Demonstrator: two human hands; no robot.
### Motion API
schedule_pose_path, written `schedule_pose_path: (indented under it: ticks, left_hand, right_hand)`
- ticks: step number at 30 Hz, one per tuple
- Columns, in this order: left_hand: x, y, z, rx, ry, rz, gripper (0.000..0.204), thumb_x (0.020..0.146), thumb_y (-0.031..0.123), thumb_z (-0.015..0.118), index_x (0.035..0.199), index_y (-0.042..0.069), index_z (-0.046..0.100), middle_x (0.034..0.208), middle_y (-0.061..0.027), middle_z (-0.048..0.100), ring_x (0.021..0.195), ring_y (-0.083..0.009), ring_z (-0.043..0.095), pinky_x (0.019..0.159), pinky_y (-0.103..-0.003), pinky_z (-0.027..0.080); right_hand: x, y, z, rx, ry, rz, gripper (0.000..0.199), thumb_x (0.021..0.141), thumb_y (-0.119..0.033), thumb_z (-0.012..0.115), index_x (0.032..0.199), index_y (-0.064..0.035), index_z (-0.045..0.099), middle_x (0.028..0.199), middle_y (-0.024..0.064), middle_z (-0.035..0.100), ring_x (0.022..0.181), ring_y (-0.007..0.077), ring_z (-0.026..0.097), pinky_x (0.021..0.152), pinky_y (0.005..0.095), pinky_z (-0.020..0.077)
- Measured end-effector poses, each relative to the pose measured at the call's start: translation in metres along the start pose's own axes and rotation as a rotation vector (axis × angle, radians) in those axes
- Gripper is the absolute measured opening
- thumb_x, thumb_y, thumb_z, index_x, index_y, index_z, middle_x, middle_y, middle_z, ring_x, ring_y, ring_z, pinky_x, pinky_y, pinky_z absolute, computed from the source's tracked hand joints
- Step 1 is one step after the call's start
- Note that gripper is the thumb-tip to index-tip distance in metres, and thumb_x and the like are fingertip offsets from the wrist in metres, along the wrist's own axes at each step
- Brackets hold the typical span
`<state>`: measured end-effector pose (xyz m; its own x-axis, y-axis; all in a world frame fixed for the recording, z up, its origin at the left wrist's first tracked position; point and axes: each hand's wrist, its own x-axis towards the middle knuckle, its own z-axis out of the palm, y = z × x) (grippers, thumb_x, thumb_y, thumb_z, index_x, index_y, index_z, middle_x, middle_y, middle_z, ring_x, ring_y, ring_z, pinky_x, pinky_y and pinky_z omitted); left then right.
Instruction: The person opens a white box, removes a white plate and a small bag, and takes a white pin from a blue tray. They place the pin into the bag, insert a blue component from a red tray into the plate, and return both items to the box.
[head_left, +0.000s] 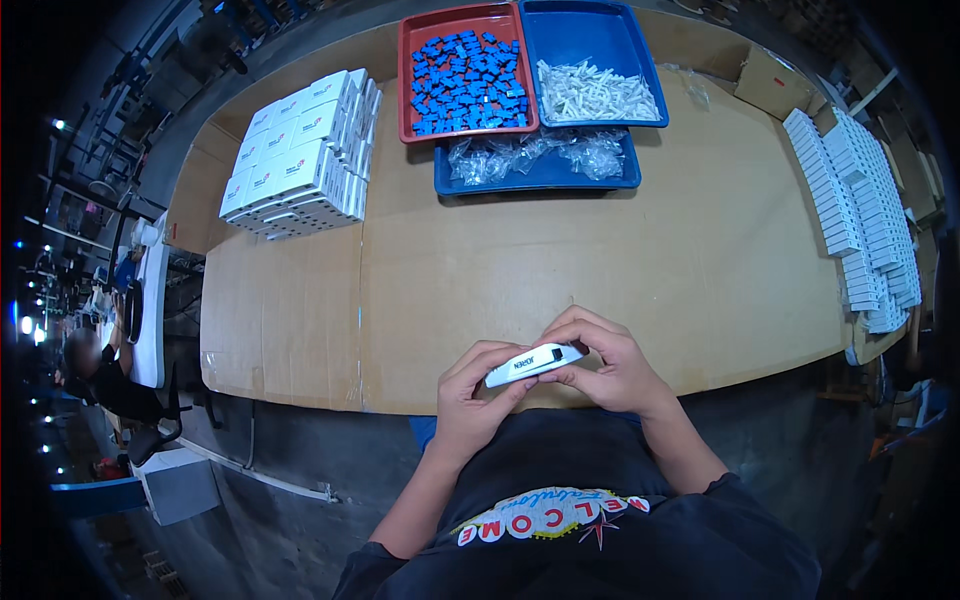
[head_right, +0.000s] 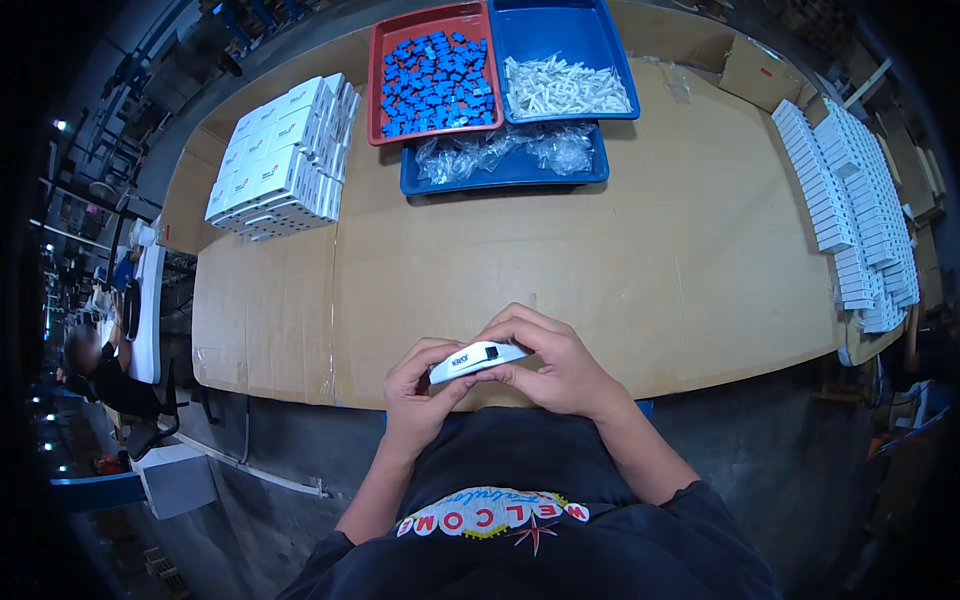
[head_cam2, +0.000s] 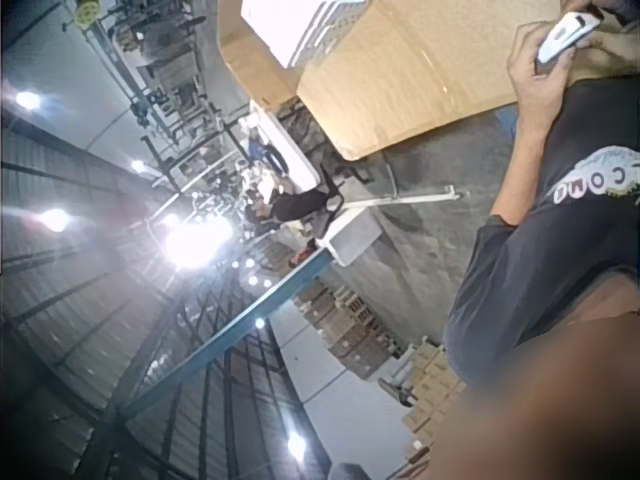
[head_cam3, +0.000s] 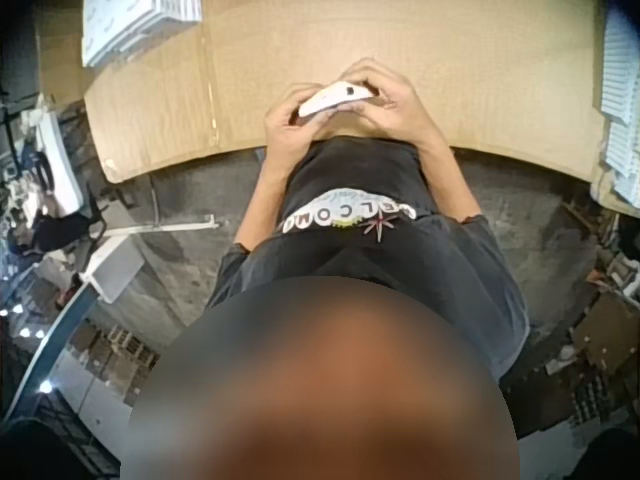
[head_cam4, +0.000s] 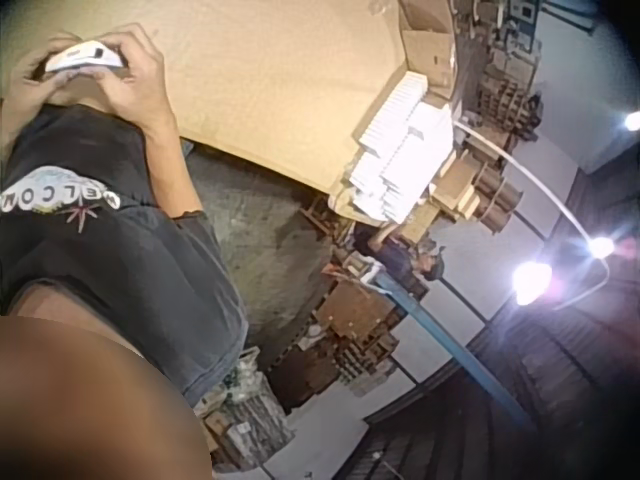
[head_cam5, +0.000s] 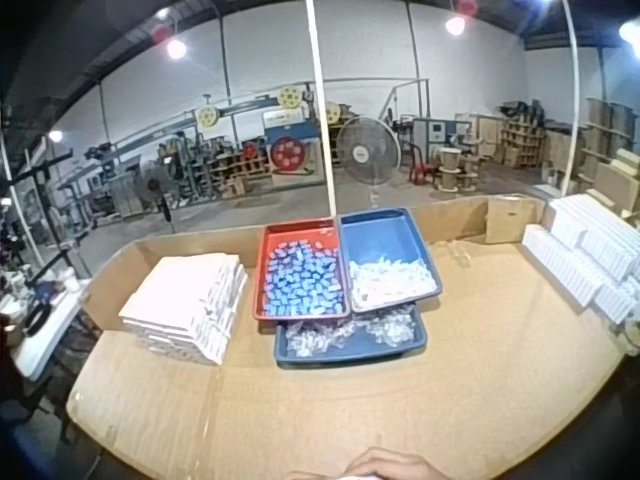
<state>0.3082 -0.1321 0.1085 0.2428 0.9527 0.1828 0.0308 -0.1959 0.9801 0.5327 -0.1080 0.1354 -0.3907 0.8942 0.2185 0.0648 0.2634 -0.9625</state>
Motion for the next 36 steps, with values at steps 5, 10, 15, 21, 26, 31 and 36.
schedule_pose_path:
  ticks: [5,10,15,21,26,31,36]
  left_hand:
    - [0.002,0.004,0.0,0.049,0.006,-0.033,0.035,0.086,-0.003,0.08,0.12,-0.004,0.07,0.116,-0.0135,0.07,0.109,-0.02,0.068,0.094,-0.032,0.054]
    - [0.006,0.01,0.018,-0.305,0.211,-0.153,0.04,0.089,-0.003,0.079,0.127,-0.005,0.065,0.116,-0.0135,0.071,0.111,-0.0194,0.068,0.099,-0.033,0.054]
    - [0.002,-0.009,0.009,-0.429,0.153,-0.292,0.034,0.093,0.0,0.078,0.122,-0.007,0.062,0.114,-0.0121,0.071,0.108,-0.0155,0.068,0.095,-0.029,0.057]
    - [0.004,-0.016,0.01,-0.401,0.129,-0.437,0.031,0.095,0.001,0.076,0.121,-0.007,0.062,0.112,-0.0122,0.072,0.107,-0.0149,0.069,0.097,-0.03,0.055]
    - [0.0,-0.029,0.01,-0.38,0.097,-0.425,0.036,0.097,0.01,0.075,0.126,-0.006,0.06,0.12,-0.0133,0.071,0.114,-0.0163,0.067,0.1,-0.032,0.054]
    - [0.007,-0.025,0.0,-0.692,0.07,-0.261,0.065,0.109,0.053,0.05,0.139,-0.005,0.055,0.13,-0.0147,0.068,0.123,-0.0213,0.065,0.109,-0.036,0.048]
    - [-0.001,-0.035,-0.007,-0.739,-0.064,-0.695,0.07,0.108,0.056,0.045,0.141,-0.005,0.053,0.128,-0.0142,0.069,0.117,-0.023,0.069,0.102,-0.036,0.055]
  right_hand:
    - [-0.001,0.006,0.004,-0.02,0.035,-0.035,0.027,0.087,-0.006,0.081,0.111,0.0017,0.071,0.1,0.0085,0.068,0.09,0.0191,0.065,0.078,0.0312,0.0518]
    - [-0.003,0.021,0.013,0.26,0.161,0.029,0.033,0.09,-0.006,0.081,0.118,0.0018,0.067,0.101,0.0068,0.068,0.096,0.0131,0.064,0.082,0.0274,0.053]
    - [-0.003,0.023,0.01,0.365,0.175,0.115,0.038,0.091,-0.003,0.081,0.124,0.0022,0.062,0.102,0.0035,0.066,0.101,0.0101,0.063,0.088,0.0257,0.0543]
    - [-0.002,0.036,0.005,0.389,0.13,0.373,0.034,0.089,-0.002,0.082,0.117,0.0009,0.064,0.095,-0.0004,0.066,0.083,0.0022,0.06,0.073,0.0206,0.0522]
    - [0.009,0.028,-0.008,0.339,0.044,0.48,0.029,0.088,0.001,0.081,0.114,0.0002,0.067,0.094,-0.0005,0.067,0.083,0.0021,0.061,0.076,0.0218,0.0529]
    - [0.01,0.021,-0.024,0.267,-0.073,0.182,0.031,0.081,0.004,0.082,0.109,-0.0025,0.072,0.113,0.0052,0.073,0.113,0.017,0.063,0.103,0.0349,0.0489]
    - [0.014,0.017,-0.015,0.201,-0.149,-0.034,0.038,0.083,0.006,0.075,0.119,-0.0046,0.075,0.142,0.0163,0.063,0.135,0.0283,0.057,0.113,0.0437,0.0459]
